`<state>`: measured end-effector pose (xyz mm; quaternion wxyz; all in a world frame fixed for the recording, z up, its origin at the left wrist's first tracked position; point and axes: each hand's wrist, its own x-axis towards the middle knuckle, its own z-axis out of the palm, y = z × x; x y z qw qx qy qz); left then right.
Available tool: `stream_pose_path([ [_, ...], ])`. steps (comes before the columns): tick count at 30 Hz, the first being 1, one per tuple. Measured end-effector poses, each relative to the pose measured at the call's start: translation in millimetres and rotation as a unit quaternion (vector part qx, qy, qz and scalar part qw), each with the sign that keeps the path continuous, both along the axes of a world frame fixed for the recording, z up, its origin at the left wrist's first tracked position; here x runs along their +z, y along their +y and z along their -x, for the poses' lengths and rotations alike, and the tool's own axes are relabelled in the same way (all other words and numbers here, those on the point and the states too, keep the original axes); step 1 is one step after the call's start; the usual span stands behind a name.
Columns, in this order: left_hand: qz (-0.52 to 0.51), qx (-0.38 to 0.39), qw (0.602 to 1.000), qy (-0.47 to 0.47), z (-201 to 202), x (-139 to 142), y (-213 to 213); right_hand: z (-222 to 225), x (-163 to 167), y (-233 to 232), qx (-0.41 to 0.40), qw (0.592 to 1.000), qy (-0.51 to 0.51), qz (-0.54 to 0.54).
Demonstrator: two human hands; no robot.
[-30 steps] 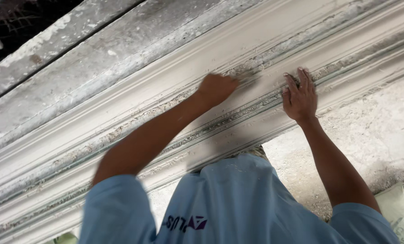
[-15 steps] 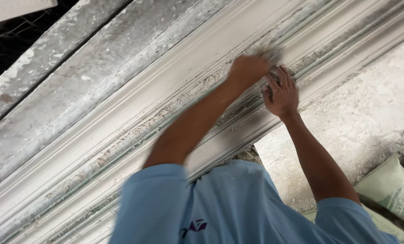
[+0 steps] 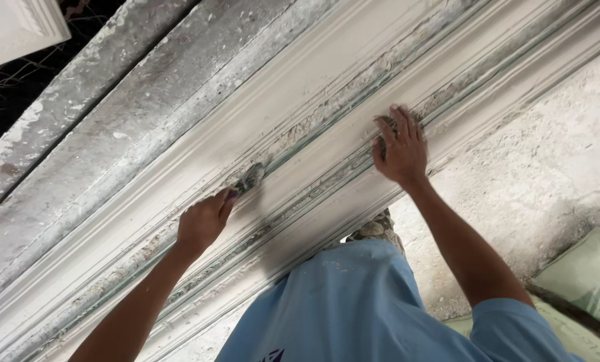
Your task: The person uses a small scraper to remove dried plaster residue from the grooves of decorative gypsum cornice moldings laid on the workshop floor, working along the lengths of the pieces and repositioning the moldings to reach new sections.
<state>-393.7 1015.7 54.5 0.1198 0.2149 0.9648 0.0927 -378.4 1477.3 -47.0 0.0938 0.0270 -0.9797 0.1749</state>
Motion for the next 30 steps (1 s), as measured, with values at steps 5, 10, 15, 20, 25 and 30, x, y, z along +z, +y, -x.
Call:
stream_pose_path([
  [5, 0.018, 0.017, 0.995, -0.100, 51, -41, 126, 4, -6, 4, 0.001, 1.000, -0.014, -0.009],
  [10, -0.060, 0.015, 0.998, -0.027, 159, -66, 389, -1, -8, 6, 0.018, 0.999, -0.019, 0.040],
  [15, -0.069, -0.029, 0.991, -0.115, 197, -55, 459, 18, -13, 81, 0.126, 0.982, -0.021, 0.141],
  [20, -0.019, -0.081, 0.990, -0.112, 137, -39, 346, 92, -24, 256, 0.031, 0.999, 0.034, 0.014],
  [25, 0.139, -0.178, 0.974, 0.013, 70, -4, 255, 131, -33, 333, -0.047, 0.996, -0.015, -0.075],
  [30, 0.113, -0.212, 0.970, -0.029, 115, -14, 341, 124, -31, 323, -0.058, 0.998, 0.013, -0.027],
])
